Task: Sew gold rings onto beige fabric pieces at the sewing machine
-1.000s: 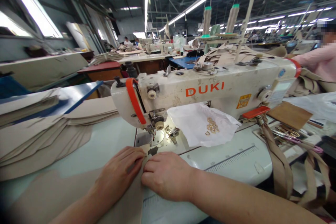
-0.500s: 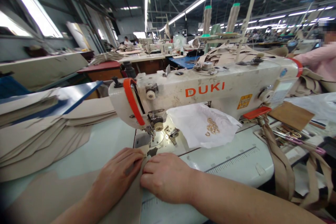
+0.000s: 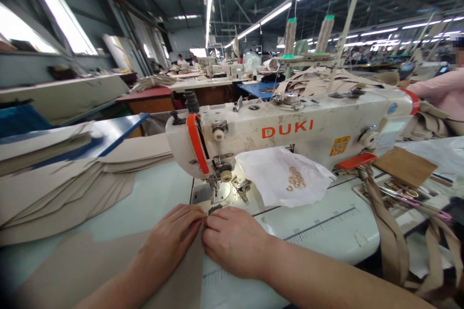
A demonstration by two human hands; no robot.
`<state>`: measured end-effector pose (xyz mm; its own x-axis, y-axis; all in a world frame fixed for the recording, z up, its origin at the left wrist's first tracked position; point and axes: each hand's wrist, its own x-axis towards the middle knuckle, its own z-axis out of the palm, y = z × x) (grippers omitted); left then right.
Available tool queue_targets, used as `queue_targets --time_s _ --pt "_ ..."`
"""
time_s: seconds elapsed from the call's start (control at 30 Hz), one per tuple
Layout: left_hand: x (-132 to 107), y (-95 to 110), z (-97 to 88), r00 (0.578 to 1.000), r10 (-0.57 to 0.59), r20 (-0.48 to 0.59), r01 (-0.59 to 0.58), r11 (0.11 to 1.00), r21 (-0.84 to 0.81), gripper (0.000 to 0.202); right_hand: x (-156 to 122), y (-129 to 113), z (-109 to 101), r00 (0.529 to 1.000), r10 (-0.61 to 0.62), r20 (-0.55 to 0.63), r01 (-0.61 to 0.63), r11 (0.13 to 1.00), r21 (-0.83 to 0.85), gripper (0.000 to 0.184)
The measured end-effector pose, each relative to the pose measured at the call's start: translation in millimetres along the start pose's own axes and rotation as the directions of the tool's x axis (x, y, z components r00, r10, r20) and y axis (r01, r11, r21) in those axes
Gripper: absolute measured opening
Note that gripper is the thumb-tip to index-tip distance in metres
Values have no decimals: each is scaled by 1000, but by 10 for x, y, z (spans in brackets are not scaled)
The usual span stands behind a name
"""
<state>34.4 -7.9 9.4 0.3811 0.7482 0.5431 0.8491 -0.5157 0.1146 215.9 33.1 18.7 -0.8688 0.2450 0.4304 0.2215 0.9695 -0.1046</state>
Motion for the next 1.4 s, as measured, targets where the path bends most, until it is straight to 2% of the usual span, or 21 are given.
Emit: queue_targets --time_s 0.3,0.6,0.7,0.87,1.03,1.4 --pt "-12 20 -40 999 -17 -50 16 999 -32 21 18 -19 75 999 53 -6 -54 997 -61 13" --pt "-23 -1 -8 998 -60 -28 59 997 -40 17 49 47 81 997 -38 71 50 983 -177 8" --pt "33 -7 31 997 -55 -46 54 998 -18 18 55 109 43 996 -65 67 78 975 -210 8" --pt "218 -45 124 996 -61 -58 62 998 21 18 63 268 -29 994 -18 106 43 970 -239 7" --pt "350 -117 178 994 -101 -39 102 995 8 17 95 409 7 993 24 116 2 975 -223 8" --pt "391 -260 236 975 -214 -65 209 975 -82 15 141 476 27 992 62 106 -40 980 -194 8"
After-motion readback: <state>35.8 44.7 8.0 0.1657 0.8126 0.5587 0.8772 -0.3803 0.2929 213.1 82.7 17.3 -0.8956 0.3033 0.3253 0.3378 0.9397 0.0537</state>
